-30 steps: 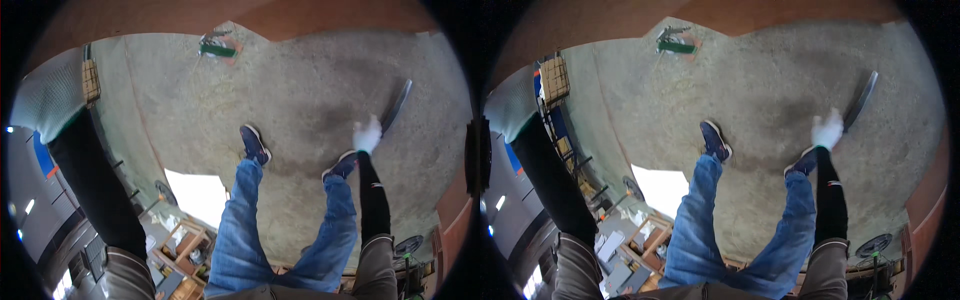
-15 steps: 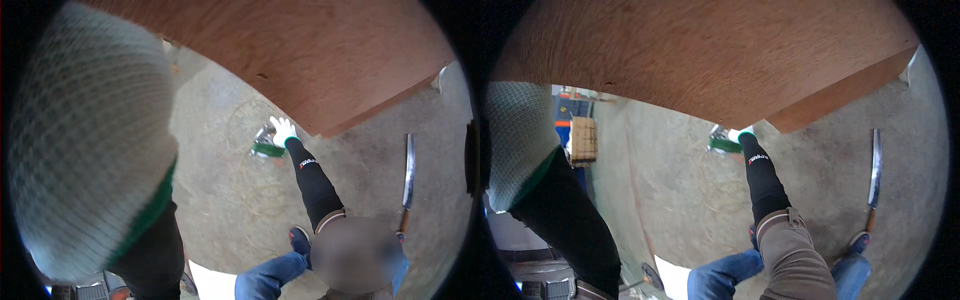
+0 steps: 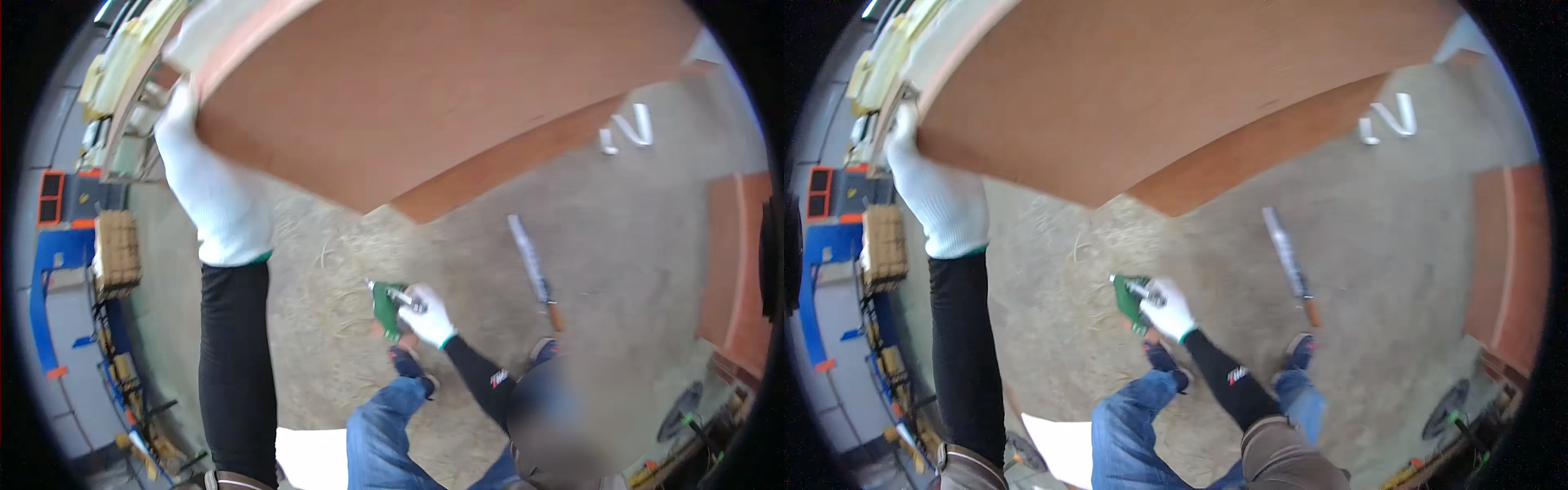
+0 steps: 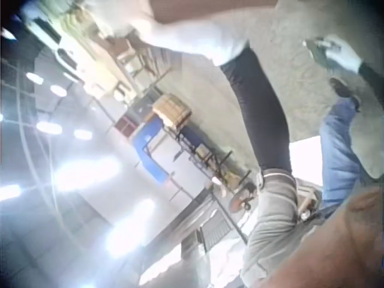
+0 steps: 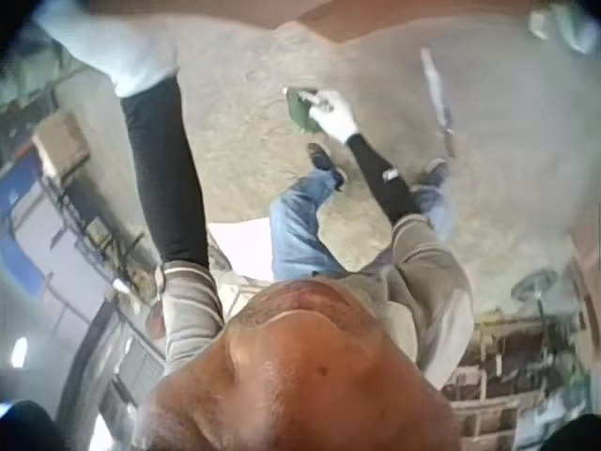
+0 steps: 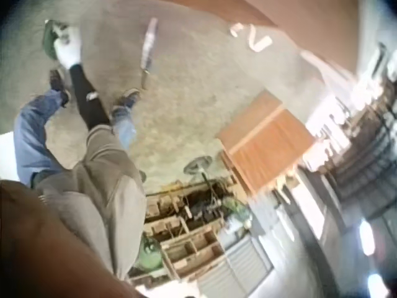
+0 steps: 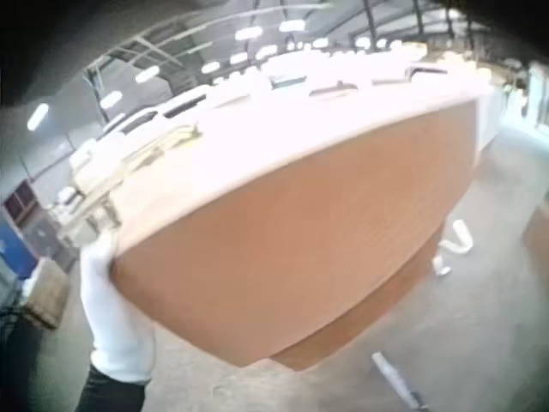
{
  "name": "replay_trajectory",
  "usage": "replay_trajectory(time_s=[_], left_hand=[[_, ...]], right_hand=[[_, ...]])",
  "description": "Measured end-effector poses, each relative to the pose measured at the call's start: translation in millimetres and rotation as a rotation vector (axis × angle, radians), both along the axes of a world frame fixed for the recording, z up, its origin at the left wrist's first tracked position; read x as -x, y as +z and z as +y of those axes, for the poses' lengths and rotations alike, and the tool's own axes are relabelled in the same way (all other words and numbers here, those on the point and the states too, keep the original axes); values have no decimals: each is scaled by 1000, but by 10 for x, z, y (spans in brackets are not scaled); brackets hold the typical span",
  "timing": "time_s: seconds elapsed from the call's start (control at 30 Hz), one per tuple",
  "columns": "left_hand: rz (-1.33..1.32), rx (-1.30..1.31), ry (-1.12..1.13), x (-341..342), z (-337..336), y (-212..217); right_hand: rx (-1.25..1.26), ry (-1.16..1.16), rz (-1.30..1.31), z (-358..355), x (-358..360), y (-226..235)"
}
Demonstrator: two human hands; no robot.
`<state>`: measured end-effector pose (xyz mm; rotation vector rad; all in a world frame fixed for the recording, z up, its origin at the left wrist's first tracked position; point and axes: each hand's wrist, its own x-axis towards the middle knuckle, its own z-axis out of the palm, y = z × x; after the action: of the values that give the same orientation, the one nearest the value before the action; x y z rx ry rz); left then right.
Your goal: The recorder is attaching foam padding to curved wooden furniture panels using a pneumatic stapler and trimming the excess foam with a large knife.
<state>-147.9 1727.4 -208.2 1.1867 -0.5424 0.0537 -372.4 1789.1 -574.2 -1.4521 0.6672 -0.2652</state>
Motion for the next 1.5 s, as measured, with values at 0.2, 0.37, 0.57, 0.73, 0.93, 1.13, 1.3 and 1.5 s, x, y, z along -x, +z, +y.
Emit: replay_trajectory(time_s=[0.2,0.37,0.57,0.73,0.93,1.13,1.3,1.5], left_hand=[[382,-248,46,124,159,150],[488,-300,41,472,27,284],[598,-269,98,668,106,252],[695,-368,151,656,153,276],[846,-390,233,801,67,400],[868,-394,188,877,78,384],[977,742,-1284,-215,1705,-57],[857,-440,212,954,24,528]], right_hand=[[301,-171,16,-1061,1810,2254],[236,-463,63,-2351,2531,3877],[488,-560,-118,-3843,2451,4847],[511,-611,-43,-4709,2272,5425],[494,-635,-31,-5247,2283,5469],[567,-674,-20,-5512,2319,5528],[473,-665,-86,-5616,2013,5524],[584,-731,49,-5817,2405,5589]])
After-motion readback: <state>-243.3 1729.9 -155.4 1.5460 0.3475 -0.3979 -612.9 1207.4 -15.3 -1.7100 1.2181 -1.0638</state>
